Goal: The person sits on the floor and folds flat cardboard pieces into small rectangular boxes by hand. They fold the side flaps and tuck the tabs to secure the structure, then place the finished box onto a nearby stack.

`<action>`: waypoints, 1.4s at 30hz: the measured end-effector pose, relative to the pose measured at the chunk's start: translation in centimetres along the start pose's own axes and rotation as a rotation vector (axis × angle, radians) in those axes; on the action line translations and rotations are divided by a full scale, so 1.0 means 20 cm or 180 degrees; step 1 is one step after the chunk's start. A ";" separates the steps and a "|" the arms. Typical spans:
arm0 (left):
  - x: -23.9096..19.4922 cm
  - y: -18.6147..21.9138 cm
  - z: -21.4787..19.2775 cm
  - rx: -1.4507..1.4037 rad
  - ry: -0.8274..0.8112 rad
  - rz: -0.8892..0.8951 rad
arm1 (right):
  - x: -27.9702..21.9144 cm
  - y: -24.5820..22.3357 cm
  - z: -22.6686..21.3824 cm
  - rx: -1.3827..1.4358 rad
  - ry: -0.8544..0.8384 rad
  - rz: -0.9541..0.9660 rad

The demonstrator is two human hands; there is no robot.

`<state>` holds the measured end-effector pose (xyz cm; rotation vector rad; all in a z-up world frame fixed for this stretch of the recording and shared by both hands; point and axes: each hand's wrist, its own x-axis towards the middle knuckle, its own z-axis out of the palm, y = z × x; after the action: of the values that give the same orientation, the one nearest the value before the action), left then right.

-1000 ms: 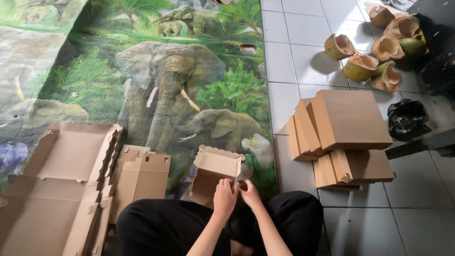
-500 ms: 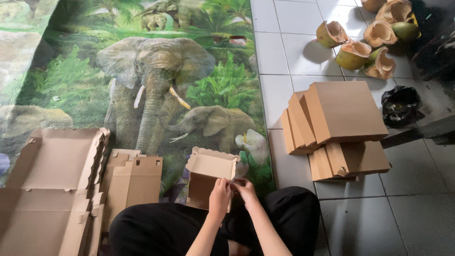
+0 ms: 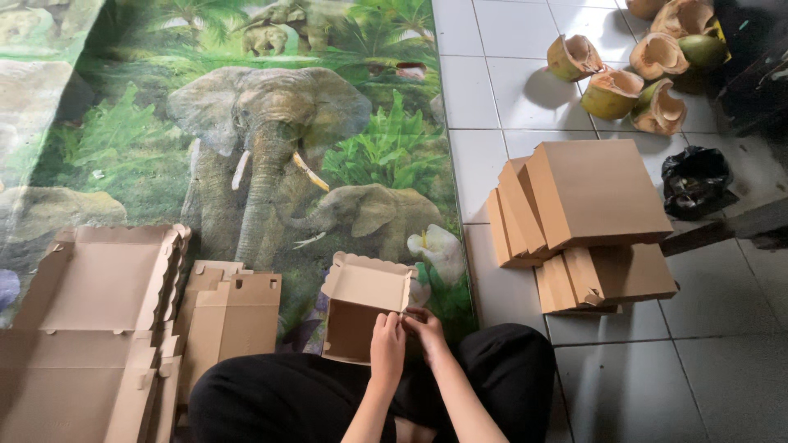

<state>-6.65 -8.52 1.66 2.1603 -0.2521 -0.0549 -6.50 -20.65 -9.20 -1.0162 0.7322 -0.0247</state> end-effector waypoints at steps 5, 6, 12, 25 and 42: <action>0.01 0.00 0.01 0.0280 -0.0154 -0.0091 | -0.06 -0.07 0.04 -0.0015 0.0134 0.0001; 0.01 -0.01 0.02 0.0388 -0.0222 -0.0112 | -0.08 -0.09 0.06 0.0016 0.0131 -0.0014; 0.01 0.01 -0.04 -0.0163 -0.0084 -0.0099 | -0.04 -0.05 0.03 -0.0134 0.0172 -0.0182; 0.03 -0.03 -0.03 -0.0182 -0.0071 -0.0400 | -0.11 -0.09 0.10 -0.0135 0.0295 0.0222; 0.05 -0.06 0.01 0.0327 -0.0220 -0.0256 | -0.11 -0.12 0.12 -0.0228 0.0347 0.0156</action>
<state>-5.42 -8.27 0.63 2.2729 -0.2115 -0.1660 -6.02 -19.35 -5.30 -1.0711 0.8623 -0.0116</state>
